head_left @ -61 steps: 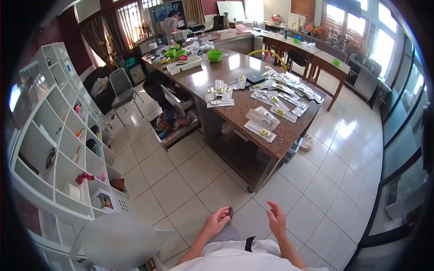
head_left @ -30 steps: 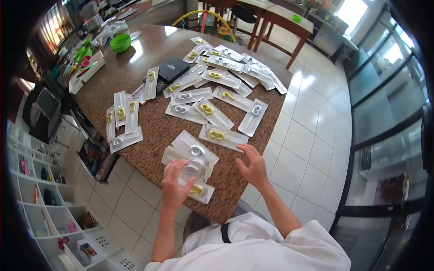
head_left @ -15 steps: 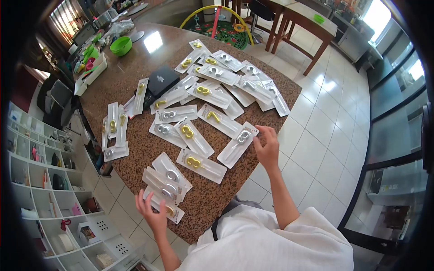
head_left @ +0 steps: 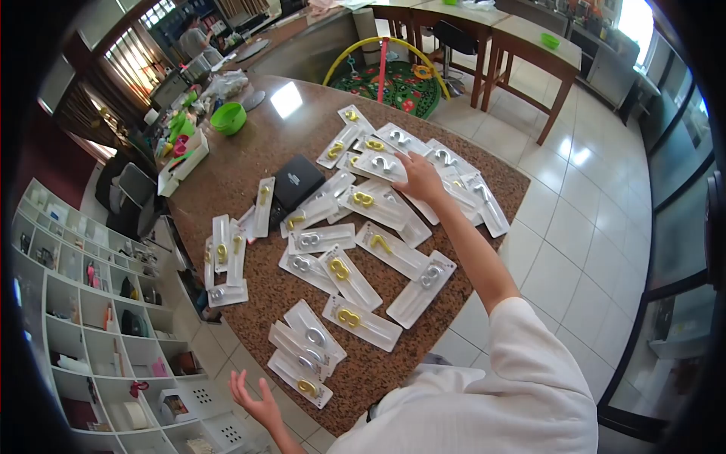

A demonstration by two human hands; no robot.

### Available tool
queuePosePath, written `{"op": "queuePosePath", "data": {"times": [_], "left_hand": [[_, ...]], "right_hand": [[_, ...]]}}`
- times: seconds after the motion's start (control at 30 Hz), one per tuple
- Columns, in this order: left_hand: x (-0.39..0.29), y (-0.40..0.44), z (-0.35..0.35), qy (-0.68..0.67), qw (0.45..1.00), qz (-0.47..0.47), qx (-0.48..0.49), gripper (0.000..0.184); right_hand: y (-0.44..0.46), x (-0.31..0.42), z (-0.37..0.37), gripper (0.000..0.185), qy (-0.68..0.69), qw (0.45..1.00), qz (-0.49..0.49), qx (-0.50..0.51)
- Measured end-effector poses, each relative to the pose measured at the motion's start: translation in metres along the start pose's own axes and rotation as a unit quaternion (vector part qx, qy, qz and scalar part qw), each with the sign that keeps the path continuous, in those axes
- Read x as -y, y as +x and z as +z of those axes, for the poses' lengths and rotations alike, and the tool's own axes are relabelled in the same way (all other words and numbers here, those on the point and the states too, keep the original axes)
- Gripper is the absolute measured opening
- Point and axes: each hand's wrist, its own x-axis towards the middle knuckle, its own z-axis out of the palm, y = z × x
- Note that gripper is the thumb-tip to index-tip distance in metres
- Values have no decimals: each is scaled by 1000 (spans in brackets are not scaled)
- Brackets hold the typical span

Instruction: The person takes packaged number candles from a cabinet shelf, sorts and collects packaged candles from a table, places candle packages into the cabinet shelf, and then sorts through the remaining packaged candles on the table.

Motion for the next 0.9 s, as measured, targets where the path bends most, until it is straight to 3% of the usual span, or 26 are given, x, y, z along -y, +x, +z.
{"op": "queuePosePath", "data": {"times": [0.07,0.1,0.27,0.3,0.33,0.37,0.4,0.47,0.5,0.57,0.73,0.9], "left_hand": [[-5,4,1,10,1000,5,-1,38],[-10,8,1,11,1000,7,-5,38],[-36,12,-6,-190,977,-97,-4,41],[-39,11,-4,-230,967,-107,5,44],[-55,9,-2,-233,967,-103,5,44],[-76,6,2,-340,932,-121,34,47],[-96,3,5,-442,884,-137,64,51],[-120,-9,10,-594,769,-177,158,57],[-122,-18,14,-596,767,-174,161,57],[-120,-36,25,-667,679,-257,167,51],[-114,-71,15,-630,704,-309,106,43],[-109,-106,-17,-631,690,-337,109,38]], "right_hand": [[17,-5,15,49,-101,990,51,87],[21,-2,14,49,-98,990,49,84],[-21,41,-26,54,58,988,29,-138],[-39,57,-32,55,107,982,7,-154],[-63,83,-45,55,176,980,48,-82],[-93,109,-51,55,242,966,89,-8],[-125,128,-38,57,260,964,-15,-53],[-179,179,-44,59,377,922,-49,73],[-203,197,-46,59,372,920,-59,110],[-247,217,-36,57,385,905,-95,152],[-293,227,-54,53,359,906,-147,170],[-335,234,-79,49,375,898,-96,211]]}}
